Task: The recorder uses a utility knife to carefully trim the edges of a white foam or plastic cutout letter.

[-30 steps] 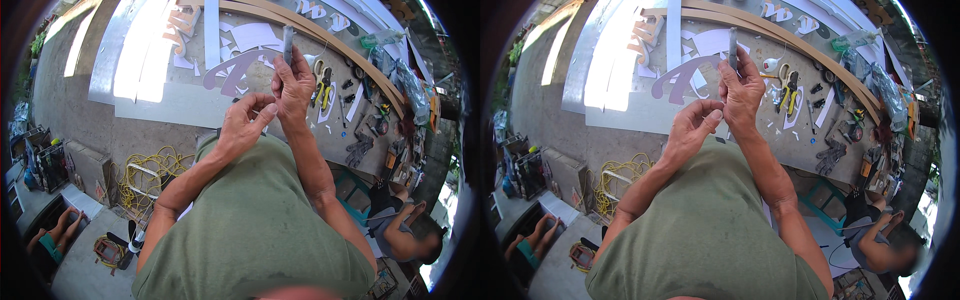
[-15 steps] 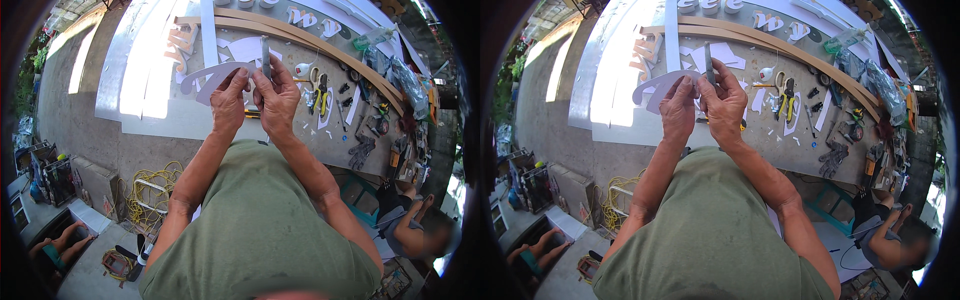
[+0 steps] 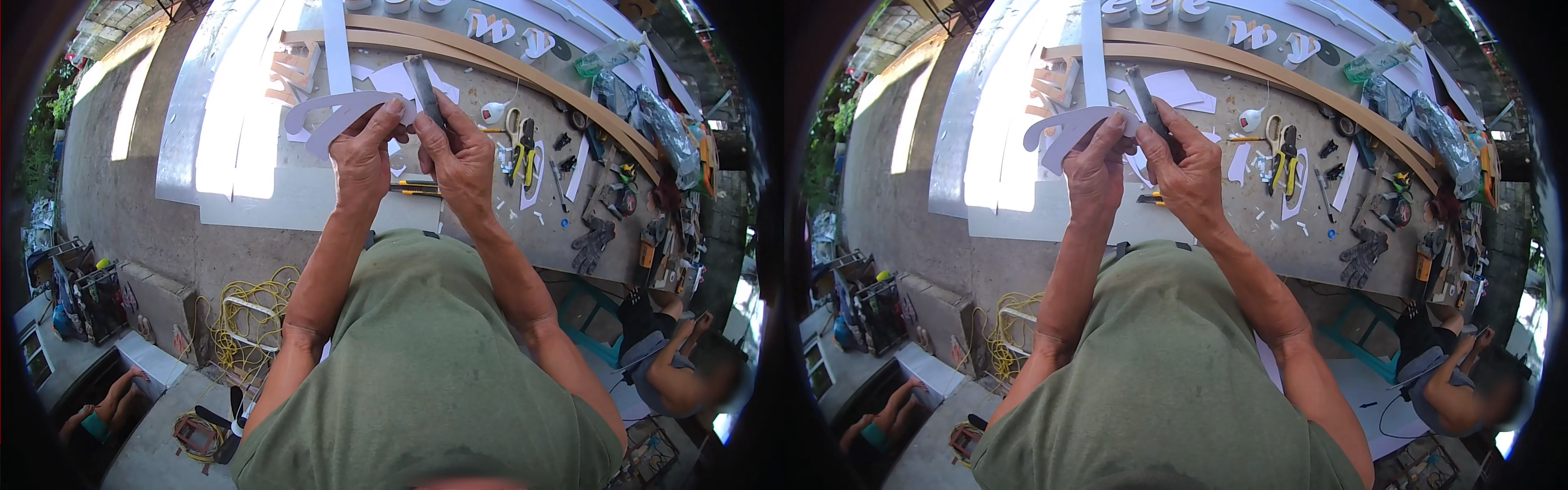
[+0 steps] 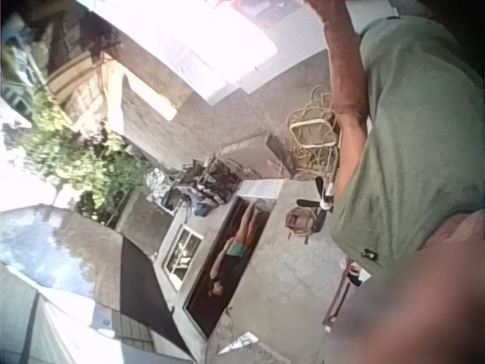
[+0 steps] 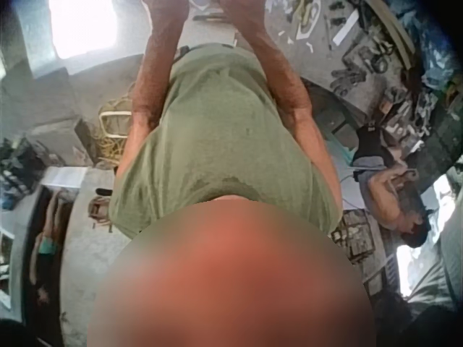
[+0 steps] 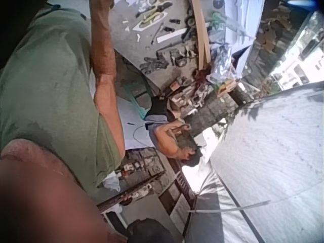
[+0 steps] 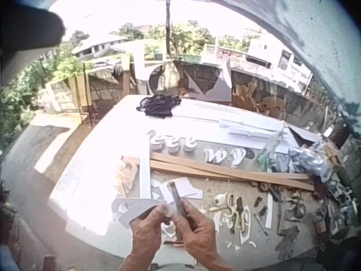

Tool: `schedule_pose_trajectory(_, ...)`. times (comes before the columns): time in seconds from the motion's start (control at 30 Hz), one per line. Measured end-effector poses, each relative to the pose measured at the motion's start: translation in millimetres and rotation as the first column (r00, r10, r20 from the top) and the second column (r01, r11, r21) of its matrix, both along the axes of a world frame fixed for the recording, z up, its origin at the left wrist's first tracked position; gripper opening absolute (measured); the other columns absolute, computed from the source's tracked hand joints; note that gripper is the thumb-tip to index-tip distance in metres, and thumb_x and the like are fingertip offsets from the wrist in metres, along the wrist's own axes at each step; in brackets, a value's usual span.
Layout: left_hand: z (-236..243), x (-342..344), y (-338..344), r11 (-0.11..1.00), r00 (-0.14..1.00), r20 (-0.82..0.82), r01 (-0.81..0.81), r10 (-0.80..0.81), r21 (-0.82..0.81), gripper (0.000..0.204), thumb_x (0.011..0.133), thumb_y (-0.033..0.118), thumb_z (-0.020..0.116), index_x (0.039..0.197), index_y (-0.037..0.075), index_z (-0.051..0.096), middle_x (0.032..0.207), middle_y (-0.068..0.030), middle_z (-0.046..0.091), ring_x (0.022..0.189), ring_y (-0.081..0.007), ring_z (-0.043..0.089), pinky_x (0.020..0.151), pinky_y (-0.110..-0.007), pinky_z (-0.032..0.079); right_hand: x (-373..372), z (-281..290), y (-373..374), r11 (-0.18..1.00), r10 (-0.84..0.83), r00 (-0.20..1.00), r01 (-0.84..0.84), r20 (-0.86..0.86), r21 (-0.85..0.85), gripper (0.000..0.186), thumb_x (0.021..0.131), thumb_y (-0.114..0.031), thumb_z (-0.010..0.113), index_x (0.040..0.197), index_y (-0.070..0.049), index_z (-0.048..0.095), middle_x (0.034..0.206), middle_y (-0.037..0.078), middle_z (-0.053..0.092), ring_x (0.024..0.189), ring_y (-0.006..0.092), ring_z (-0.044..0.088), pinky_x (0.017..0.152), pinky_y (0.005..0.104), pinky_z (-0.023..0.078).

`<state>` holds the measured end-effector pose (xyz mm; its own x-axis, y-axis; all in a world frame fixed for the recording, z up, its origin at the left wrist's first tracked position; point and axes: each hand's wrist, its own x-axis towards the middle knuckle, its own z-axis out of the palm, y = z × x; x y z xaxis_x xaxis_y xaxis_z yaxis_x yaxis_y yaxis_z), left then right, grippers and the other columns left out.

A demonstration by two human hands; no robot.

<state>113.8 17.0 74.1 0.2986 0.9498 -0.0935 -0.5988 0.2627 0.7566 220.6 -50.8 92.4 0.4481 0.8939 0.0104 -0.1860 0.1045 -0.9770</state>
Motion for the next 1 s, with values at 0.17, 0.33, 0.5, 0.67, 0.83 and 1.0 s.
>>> schedule_pose_trajectory(0.17,3.0,0.9,-3.6,0.999,0.999,0.052,-0.007,0.009,-0.052,0.015,0.085,0.006,0.075,0.096,-0.001,0.068,0.085,-0.0101,0.070,0.070,-0.0176,0.066,0.059,-0.030,0.052,5.0,-1.7,-1.2,0.999,0.015,0.949,-0.027,0.314,0.035,0.038,0.098,-0.014,0.061,0.133,-0.002,0.057,0.094,0.007,0.065,0.077,0.0120,0.060,0.066,0.0265,0.050)
schedule_pose_trajectory(0.33,5.0,0.3,-5.2,0.999,0.999,0.036,0.010,-0.008,-0.043,0.014,0.085,0.005,0.074,0.096,-0.002,0.068,0.082,-0.0102,0.070,0.065,-0.0176,0.065,0.057,-0.029,0.053,9.1,2.9,-3.9,0.995,0.089,0.962,-0.100,0.258,0.030,0.036,0.098,-0.012,0.060,0.132,-0.002,0.058,0.093,0.008,0.065,0.081,0.0144,0.061,0.072,0.0287,0.050)
schedule_pose_trajectory(0.5,-2.0,0.4,-6.7,0.999,1.000,-0.006,0.005,-0.004,0.051,0.011,0.084,0.003,0.074,0.093,-0.002,0.070,0.080,-0.0103,0.070,0.063,-0.0153,0.064,0.056,-0.027,0.051,11.3,4.4,-14.5,0.990,0.138,0.952,-0.125,0.273,-0.063,0.034,0.097,-0.009,0.059,0.130,-0.001,0.060,0.093,0.009,0.066,0.079,0.0139,0.061,0.070,0.0288,0.050)
schedule_pose_trajectory(0.67,-4.9,-1.7,-8.2,1.000,0.999,-0.035,-0.019,0.020,0.013,0.011,0.084,0.004,0.075,0.092,-0.002,0.070,0.079,-0.0093,0.070,0.061,-0.0133,0.062,0.053,-0.027,0.050,1.5,-7.7,-30.9,0.997,0.078,0.931,-0.070,0.356,-0.036,0.036,0.097,-0.008,0.058,0.132,-0.002,0.059,0.092,0.009,0.066,0.075,0.0126,0.059,0.065,0.0287,0.049)
schedule_pose_trajectory(0.83,1.7,0.5,-15.6,0.999,0.997,-0.073,-0.001,0.005,0.055,0.010,0.085,0.005,0.074,0.090,-0.002,0.070,0.077,-0.0080,0.069,0.058,-0.0121,0.060,0.051,-0.025,0.048,2.0,-2.4,-22.8,0.996,0.075,0.964,-0.062,0.256,-0.059,0.039,0.099,-0.007,0.056,0.137,-0.003,0.055,0.096,0.008,0.067,0.078,0.0104,0.057,0.067,0.0260,0.048)
schedule_pose_trajectory(1.0,-0.4,1.9,-10.7,0.996,0.992,-0.118,-0.036,0.046,0.087,0.010,0.086,0.006,0.074,0.089,-0.002,0.070,0.077,-0.0079,0.069,0.057,-0.0115,0.059,0.051,-0.024,0.048,-4.6,-8.9,-31.4,0.996,0.088,0.985,-0.084,0.148,-0.029,0.039,0.098,-0.007,0.056,0.137,-0.006,0.056,0.095,0.005,0.065,0.075,0.0091,0.051,0.064,0.0245,0.045)
